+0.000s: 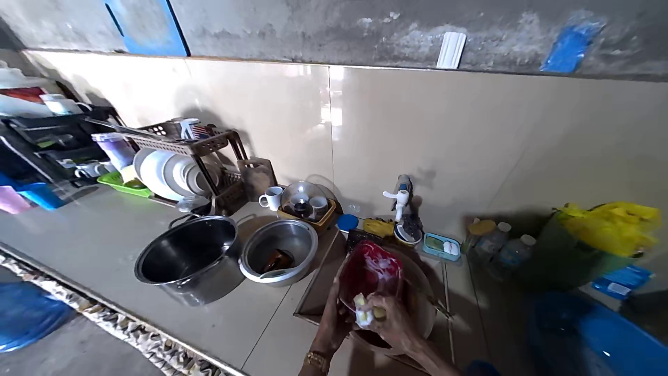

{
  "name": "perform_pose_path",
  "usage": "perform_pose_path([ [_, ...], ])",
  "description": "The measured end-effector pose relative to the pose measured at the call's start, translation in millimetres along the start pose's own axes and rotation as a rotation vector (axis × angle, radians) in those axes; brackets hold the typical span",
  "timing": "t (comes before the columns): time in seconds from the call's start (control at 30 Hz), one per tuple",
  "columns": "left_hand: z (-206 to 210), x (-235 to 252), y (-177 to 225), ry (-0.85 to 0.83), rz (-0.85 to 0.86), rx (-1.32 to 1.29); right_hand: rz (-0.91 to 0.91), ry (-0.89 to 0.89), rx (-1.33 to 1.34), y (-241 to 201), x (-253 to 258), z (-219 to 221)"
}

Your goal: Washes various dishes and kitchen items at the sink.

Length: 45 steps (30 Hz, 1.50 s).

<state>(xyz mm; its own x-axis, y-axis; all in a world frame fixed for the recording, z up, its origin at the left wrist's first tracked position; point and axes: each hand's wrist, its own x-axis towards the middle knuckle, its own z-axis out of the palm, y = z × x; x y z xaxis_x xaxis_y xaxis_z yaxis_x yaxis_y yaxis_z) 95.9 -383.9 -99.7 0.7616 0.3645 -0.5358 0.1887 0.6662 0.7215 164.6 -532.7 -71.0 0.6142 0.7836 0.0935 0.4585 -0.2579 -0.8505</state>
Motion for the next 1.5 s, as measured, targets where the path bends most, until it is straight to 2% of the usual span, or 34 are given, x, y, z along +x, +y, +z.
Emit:
perform_pose_path([
  [0.07,-0.1,-1.8,-1.0,-0.03,-0.01,0.011,0.037,-0.002,0.015,-4.6,4.1,2.6],
  [0.17,-0.1,-6.5,-5.9,-0.184,0.049,-0.026,0.062,0.068,0.111,-14.2,15.3,19.7],
  [0.27,-12.1,-13.6,-2.9,-0.235,-0.011,-0.022,0.098,0.106,0.276,-9.5,17.6,28.1],
  [0.4,-38.9,-15.4,-18.1,-0.467,0.062,-0.035,0.267,0.102,0.5,-14.2,17.8,30.2],
  [0.53,-46.3,-18.6,-17.3,-0.399,0.088,0.002,0.323,0.06,0.594,-21.3,25.1,23.5],
  [0.6,-49.5,-22.6,-13.0,-0.363,0.09,0.057,0.199,0.083,0.412,-24.7,27.8,12.3],
  [0.7,-54.6,-24.5,-7.0,-0.323,0.082,0.106,-0.121,0.2,0.074,-30.4,31.9,0.7],
  [0.83,-42.7,-32.3,-1.3,-0.254,0.154,0.264,-0.469,-0.031,-0.236,-43.0,32.8,21.3],
  [0.9,-35.2,-36.6,0.3,-0.199,0.227,0.324,-0.555,-0.041,-0.383,-35.2,47.5,26.6],
  [0.97,-38.9,-35.0,0.6,-0.213,0.294,0.337,-0.474,0.088,-0.447,-25.2,67.9,11.9],
  [1.03,-47.1,-36.3,1.3,-0.218,0.342,0.341,-0.277,0.181,-0.512,-11.4,85.3,-12.2],
  [1.1,-54.2,-38.9,-1.3,-0.168,0.379,0.312,-0.066,0.199,-0.495,-1.3,93.3,-32.3],
  [1.17,-54.1,-41.9,0.1,-0.074,0.368,0.22,0.057,0.238,-0.415,11.1,89.1,-38.1],
  [1.27,-53.3,-39.3,3.3,-0.009,0.375,0.18,0.088,0.354,-0.281,38.4,64.5,-24.6],
  [1.37,-59.8,-32.2,5.2,-0.002,0.37,0.175,0.18,0.302,-0.299,52.7,41.3,-23.0],
  [1.43,-60.4,-26.9,3.7,0.016,0.328,0.173,0.178,0.288,-0.327,41.4,32.2,-32.1],
  [1.5,-60.2,-20.4,3.3,0.017,0.293,0.151,0.081,0.352,-0.324,16.6,30.6,-38.1],
])
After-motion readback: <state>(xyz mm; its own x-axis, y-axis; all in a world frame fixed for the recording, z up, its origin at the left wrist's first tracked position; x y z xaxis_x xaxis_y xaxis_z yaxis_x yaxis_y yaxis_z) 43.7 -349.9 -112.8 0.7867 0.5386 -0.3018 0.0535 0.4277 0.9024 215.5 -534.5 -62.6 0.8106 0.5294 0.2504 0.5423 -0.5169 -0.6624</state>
